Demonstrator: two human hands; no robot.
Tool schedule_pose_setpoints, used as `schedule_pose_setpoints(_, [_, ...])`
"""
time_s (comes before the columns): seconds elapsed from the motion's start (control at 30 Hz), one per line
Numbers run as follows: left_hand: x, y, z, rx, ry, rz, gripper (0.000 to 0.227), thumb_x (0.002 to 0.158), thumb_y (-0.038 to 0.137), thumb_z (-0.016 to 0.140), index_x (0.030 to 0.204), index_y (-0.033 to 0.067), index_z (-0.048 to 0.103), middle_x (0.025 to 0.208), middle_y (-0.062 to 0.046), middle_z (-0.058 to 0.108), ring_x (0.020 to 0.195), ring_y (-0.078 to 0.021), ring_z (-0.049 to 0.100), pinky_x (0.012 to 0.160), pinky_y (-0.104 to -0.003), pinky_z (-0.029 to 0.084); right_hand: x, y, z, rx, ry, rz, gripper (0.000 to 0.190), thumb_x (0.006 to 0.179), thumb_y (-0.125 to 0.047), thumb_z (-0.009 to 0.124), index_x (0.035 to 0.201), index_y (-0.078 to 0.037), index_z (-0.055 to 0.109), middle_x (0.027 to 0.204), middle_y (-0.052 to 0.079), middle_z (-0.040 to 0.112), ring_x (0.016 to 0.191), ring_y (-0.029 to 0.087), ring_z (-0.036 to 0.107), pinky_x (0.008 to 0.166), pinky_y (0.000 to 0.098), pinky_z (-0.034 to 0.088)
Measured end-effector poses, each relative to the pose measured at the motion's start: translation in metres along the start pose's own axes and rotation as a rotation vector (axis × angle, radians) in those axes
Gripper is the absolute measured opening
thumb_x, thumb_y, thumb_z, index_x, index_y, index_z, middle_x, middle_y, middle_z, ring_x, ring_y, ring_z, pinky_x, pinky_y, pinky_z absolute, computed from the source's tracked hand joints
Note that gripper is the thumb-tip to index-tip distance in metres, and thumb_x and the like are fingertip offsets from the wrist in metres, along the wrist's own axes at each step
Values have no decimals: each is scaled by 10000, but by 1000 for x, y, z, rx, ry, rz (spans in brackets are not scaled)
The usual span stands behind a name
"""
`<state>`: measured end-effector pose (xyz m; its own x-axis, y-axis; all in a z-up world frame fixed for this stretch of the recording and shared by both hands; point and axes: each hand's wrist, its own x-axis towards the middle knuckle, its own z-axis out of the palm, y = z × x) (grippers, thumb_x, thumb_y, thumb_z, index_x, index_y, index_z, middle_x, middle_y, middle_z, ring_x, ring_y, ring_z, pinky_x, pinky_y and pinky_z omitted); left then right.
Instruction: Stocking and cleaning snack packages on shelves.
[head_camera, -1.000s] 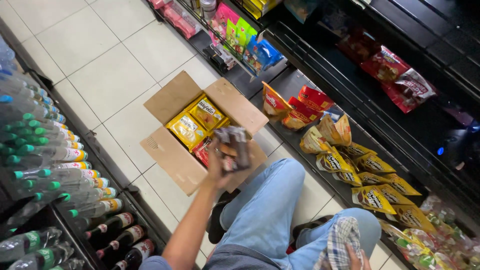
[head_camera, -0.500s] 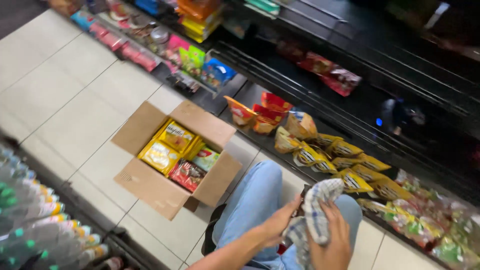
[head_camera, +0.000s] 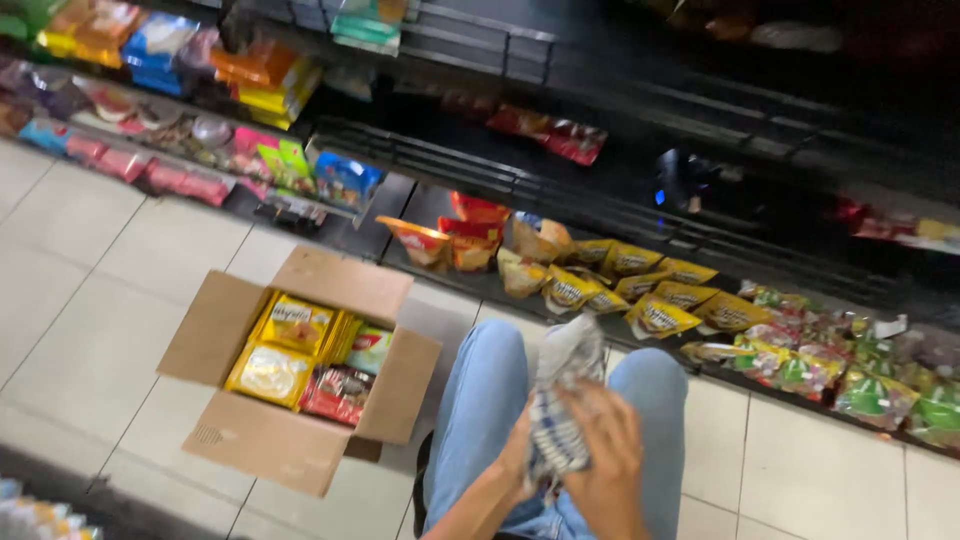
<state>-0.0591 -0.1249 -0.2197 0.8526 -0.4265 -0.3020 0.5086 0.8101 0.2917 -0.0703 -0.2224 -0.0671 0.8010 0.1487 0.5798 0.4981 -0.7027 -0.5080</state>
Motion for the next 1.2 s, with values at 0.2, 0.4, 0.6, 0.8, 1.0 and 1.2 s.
schedule_pose_setpoints(0.2, [-30, 37, 70, 3, 30, 11, 596, 1010, 525, 374, 1444, 162, 561, 1330, -16, 709, 1168, -156, 700, 1025, -326, 575, 0, 31, -1, 4, 18, 93, 626, 654, -29, 761, 1260, -171, 691, 1325, 85, 657, 1244, 326, 589, 1064, 408, 452])
schedule_pose_setpoints(0.4, [-20, 27, 56, 53, -49, -47, 640, 1042, 583, 360, 1469, 141, 541, 1374, -33, 668, 1224, -176, 652, 1047, -352, 525, 10, 12, -3, 28, -8, 158, 661, 635, -25, 745, 1284, -130, 671, 1367, 110, 629, 1263, 348, 544, 1088, 446, 406])
schedule_pose_setpoints(0.6, [-16, 32, 35, -94, -5, -62, 671, 977, 606, 323, 1382, 129, 566, 1262, -94, 706, 1138, -252, 681, 993, -400, 557, -13, 9, 9, 114, -77, 11, 638, 661, -115, 786, 1287, -181, 681, 1378, 95, 616, 1287, 327, 544, 1091, 434, 397])
schedule_pose_setpoints(0.8, [-35, 45, 58, 66, -36, -2, 644, 1033, 550, 311, 1419, 98, 559, 1326, -84, 678, 1205, -202, 660, 1069, -362, 527, -13, 38, 16, 72, -82, 224, 674, 675, -84, 734, 1340, -137, 641, 1414, 122, 596, 1316, 359, 515, 1111, 469, 385])
schedule_pose_setpoints(1.0, [-18, 21, 34, 83, 82, -52, 639, 1015, 572, 317, 1398, 124, 566, 1304, -77, 691, 1199, -219, 663, 1074, -372, 515, -4, 3, 16, 50, 15, 47, 594, 774, -273, 718, 1337, -106, 630, 1405, 165, 564, 1294, 390, 499, 1087, 502, 367])
schedule_pose_setpoints(1.2, [-14, 35, 17, 10, 38, 74, 750, 962, 633, 292, 1382, 79, 573, 1303, -128, 691, 1186, -274, 672, 1043, -397, 522, -29, 25, 24, 106, -65, -86, 439, 817, -302, 779, 1230, -161, 728, 1323, 74, 661, 1246, 306, 593, 1043, 443, 437])
